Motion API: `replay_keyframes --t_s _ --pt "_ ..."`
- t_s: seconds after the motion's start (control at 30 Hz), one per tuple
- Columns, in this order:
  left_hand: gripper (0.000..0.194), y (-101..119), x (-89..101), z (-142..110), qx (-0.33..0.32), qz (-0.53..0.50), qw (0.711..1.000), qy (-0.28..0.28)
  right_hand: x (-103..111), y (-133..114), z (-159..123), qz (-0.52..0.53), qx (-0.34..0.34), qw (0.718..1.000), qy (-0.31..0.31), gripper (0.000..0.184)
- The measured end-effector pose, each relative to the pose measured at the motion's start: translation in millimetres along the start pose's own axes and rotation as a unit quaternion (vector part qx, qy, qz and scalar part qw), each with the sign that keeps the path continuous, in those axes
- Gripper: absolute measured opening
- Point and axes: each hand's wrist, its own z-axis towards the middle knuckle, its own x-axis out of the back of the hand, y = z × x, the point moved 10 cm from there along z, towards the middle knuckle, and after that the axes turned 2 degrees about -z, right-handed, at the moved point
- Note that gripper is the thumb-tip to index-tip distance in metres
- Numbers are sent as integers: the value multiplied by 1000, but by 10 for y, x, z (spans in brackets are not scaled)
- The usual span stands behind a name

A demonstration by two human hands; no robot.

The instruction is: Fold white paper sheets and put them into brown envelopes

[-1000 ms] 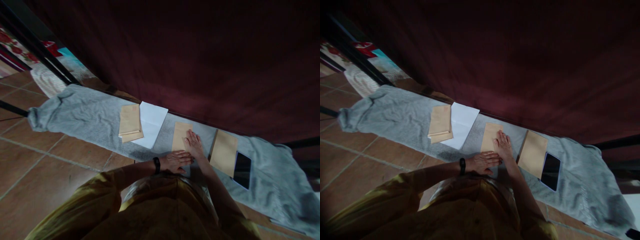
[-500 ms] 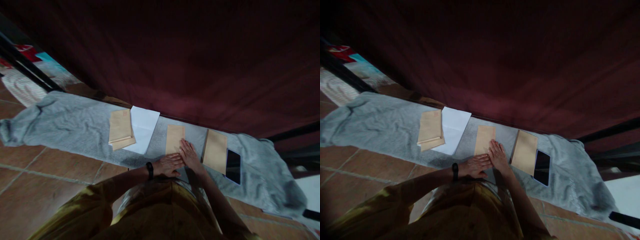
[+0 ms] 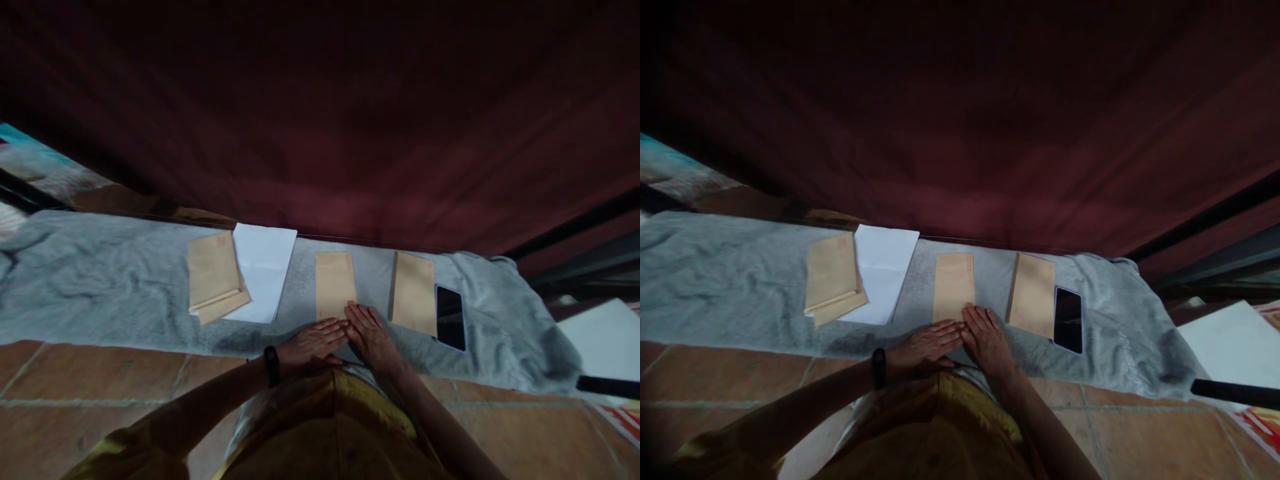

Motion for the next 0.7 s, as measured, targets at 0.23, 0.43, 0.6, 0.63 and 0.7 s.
replay_keyframes --t_s 0.23,0.43,0.6,0.63,0.7 --pt "67 -29 13 -93 38 -38 998 -8 84 -139 -301 21 38 999 -19 55" --pt "58 -251 54 110 122 19 992 38 92 -127 -329 35 32 999 -9 52" --pt "58 -603 116 476 176 52 978 99 47 -107 -311 33 24 999 -14 50" --pt "59 -682 118 554 185 54 975 107 42 -107 -312 34 25 999 -15 50" --pt "61 -835 136 696 202 57 970 125 39 -107 -313 34 26 999 -16 50"
